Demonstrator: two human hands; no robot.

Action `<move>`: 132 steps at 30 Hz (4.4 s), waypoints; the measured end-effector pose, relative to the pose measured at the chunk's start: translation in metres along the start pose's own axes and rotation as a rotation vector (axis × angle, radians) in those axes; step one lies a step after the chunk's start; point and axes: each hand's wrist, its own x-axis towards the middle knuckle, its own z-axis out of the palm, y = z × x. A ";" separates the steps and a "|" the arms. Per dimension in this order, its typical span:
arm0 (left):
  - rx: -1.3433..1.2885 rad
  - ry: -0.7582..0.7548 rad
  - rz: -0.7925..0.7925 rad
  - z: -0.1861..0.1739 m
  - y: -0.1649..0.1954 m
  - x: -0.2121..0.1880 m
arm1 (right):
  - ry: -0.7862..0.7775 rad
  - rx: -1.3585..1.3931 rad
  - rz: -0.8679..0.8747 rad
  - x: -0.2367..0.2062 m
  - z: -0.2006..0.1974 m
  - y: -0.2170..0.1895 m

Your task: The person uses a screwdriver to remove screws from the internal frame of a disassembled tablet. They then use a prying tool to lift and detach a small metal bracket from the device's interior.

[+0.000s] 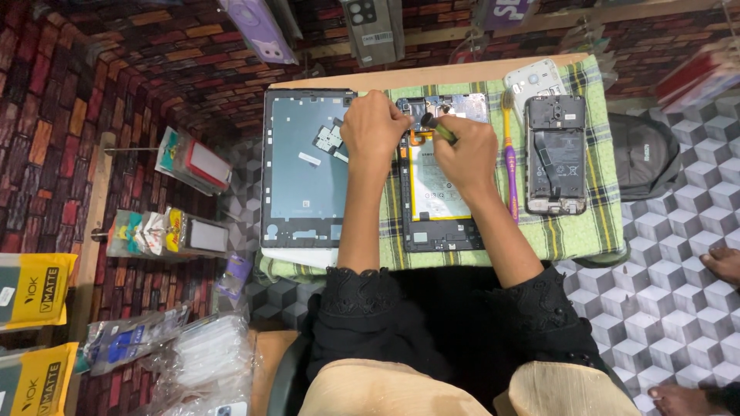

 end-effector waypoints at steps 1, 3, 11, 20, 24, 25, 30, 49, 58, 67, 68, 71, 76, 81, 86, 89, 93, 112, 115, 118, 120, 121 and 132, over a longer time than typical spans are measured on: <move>0.020 0.008 0.002 0.001 0.000 0.000 | 0.014 0.006 -0.012 0.000 0.000 0.000; 0.059 0.024 0.007 0.005 0.002 0.001 | 0.043 0.016 -0.035 0.000 -0.001 0.001; 0.218 0.194 0.109 0.027 -0.003 0.009 | 0.054 -0.005 -0.023 0.001 -0.002 0.000; 0.408 0.279 0.106 0.055 0.015 0.022 | 0.080 0.002 -0.049 0.000 -0.002 0.000; 0.427 0.300 0.092 0.061 0.020 0.026 | 0.098 0.023 -0.062 -0.002 -0.002 0.000; 0.414 0.305 0.110 0.060 0.019 0.026 | 0.102 0.023 -0.050 -0.002 -0.002 0.000; 0.370 0.188 0.085 0.044 0.011 0.023 | 0.123 0.046 -0.001 0.000 -0.005 -0.001; 0.056 0.047 0.043 0.015 -0.002 0.006 | 0.107 0.160 0.123 0.002 -0.006 -0.004; 0.069 0.033 0.020 0.019 -0.009 0.012 | 0.116 0.166 0.107 0.002 -0.006 -0.009; 0.343 0.142 0.062 0.031 0.002 0.018 | 0.121 0.169 0.085 0.001 -0.006 -0.010; 0.337 0.138 0.064 0.029 0.001 0.018 | 0.122 0.171 0.079 0.000 -0.006 -0.010; 0.228 0.142 0.072 0.023 -0.002 0.014 | 0.128 0.154 0.072 0.001 -0.005 -0.011; 0.092 0.052 0.010 0.010 -0.003 0.013 | 0.124 0.162 0.098 0.001 -0.005 -0.011; 0.074 0.043 0.035 0.006 -0.004 0.011 | 0.122 0.164 0.091 0.001 -0.003 -0.009; 0.196 0.157 0.119 0.018 -0.003 0.012 | 0.115 0.151 0.117 0.001 -0.003 -0.008; 0.296 0.197 0.159 0.030 0.003 0.014 | 0.117 0.162 0.109 0.001 -0.006 -0.010; 0.330 0.174 0.189 0.033 0.004 0.012 | 0.116 0.141 0.094 0.002 -0.007 -0.011; 0.015 0.040 0.087 0.009 -0.015 0.012 | 0.119 0.130 0.123 0.002 -0.002 -0.007; 0.000 0.041 0.066 0.010 -0.015 0.010 | 0.117 0.146 0.131 0.000 -0.003 -0.009; 0.008 0.055 0.040 0.011 -0.011 0.008 | 0.127 0.147 0.123 0.001 -0.005 -0.009; 0.026 0.027 0.015 0.010 -0.010 0.008 | 0.125 0.135 0.130 0.001 -0.005 -0.009; 0.025 0.020 0.012 0.010 -0.010 0.007 | 0.121 0.142 0.129 0.000 -0.005 -0.010; 0.001 -0.036 -0.009 0.002 -0.008 0.006 | 0.118 0.148 0.120 0.000 -0.005 -0.011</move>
